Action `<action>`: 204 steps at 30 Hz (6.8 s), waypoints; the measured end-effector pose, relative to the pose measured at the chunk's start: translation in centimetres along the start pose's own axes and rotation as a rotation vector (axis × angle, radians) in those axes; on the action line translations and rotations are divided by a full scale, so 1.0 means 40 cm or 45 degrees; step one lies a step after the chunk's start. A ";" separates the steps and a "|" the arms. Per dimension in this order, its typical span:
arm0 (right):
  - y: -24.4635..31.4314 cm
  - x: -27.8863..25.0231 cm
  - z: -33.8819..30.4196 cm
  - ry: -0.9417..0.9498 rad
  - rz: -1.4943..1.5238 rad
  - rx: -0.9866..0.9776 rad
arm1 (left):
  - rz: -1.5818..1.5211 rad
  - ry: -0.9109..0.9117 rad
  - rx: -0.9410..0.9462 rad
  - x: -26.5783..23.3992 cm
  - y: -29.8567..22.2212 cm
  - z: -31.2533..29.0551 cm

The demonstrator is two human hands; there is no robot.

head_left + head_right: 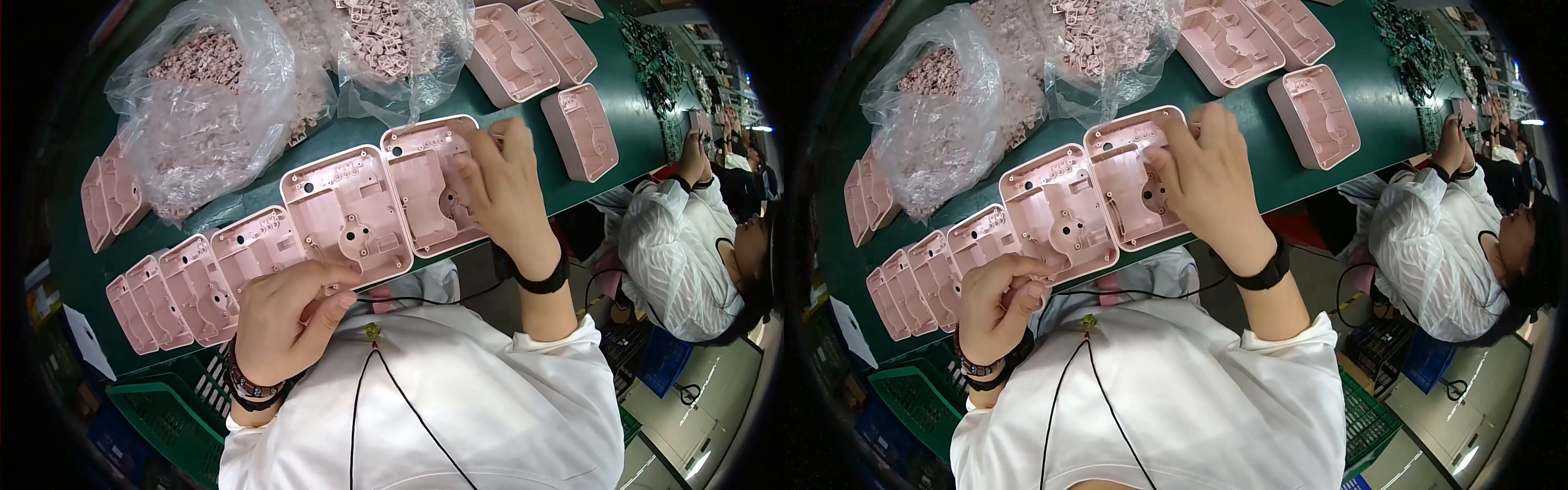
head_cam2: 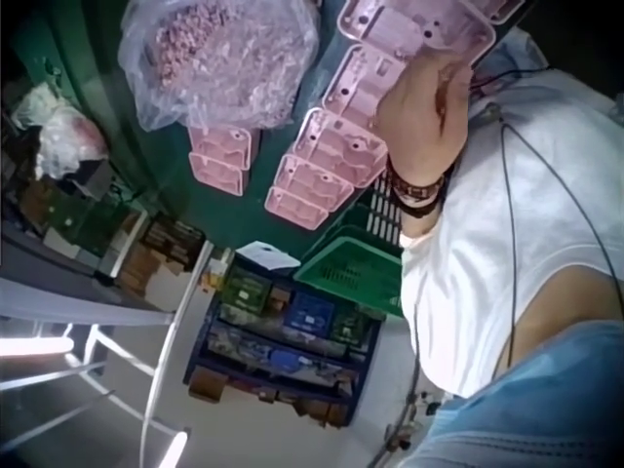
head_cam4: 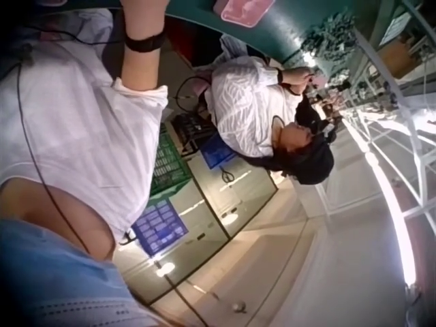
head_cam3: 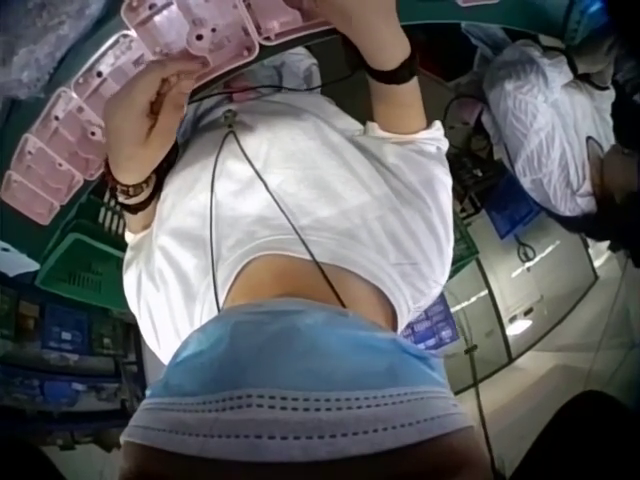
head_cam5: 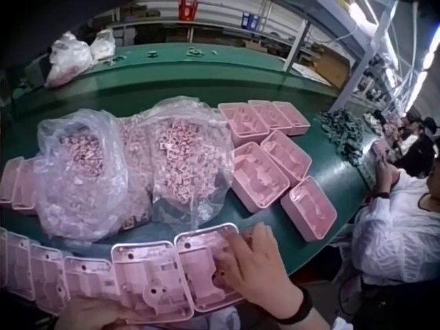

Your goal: The person arranges pink plastic housings on the table, retrieves small pink components from a bag, and presses them into the housings by hand. They then stack the housings together and place them into a green plastic crate.

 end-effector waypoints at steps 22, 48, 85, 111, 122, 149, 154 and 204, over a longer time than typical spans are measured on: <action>0.118 -0.024 -0.085 0.146 2.078 -0.051 | -0.789 0.489 0.014 0.166 -0.091 0.085; 0.103 0.014 0.139 0.367 0.040 -1.122 | 0.889 0.095 0.179 0.150 -0.030 0.106; 0.103 0.046 0.125 0.449 -0.012 -0.939 | 0.902 0.210 0.097 0.160 -0.008 0.101; 0.278 -0.065 0.032 0.342 0.736 -0.701 | -1.044 0.179 -0.291 0.038 0.027 0.061; 0.339 -0.016 0.010 0.175 0.683 -0.838 | -1.051 0.031 -0.123 0.025 0.024 0.026; 0.424 0.022 0.075 0.425 0.164 -1.297 | 0.030 -0.349 -0.019 -0.078 0.082 -0.054; 0.341 0.128 0.161 0.414 -0.067 -1.403 | 0.750 -0.255 0.016 -0.049 0.067 -0.045; 0.555 0.117 0.083 0.546 0.545 -1.135 | -1.322 -0.439 -0.011 -0.116 0.135 -0.126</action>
Point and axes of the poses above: each hand's wrist, its own z-axis towards the middle knuckle, its own x-axis out of the palm, y = z × x, the point moved 8 cm from there along z, towards the middle knuckle, and after that the axes turned 5 degrees about z, right-handed, at the moved point
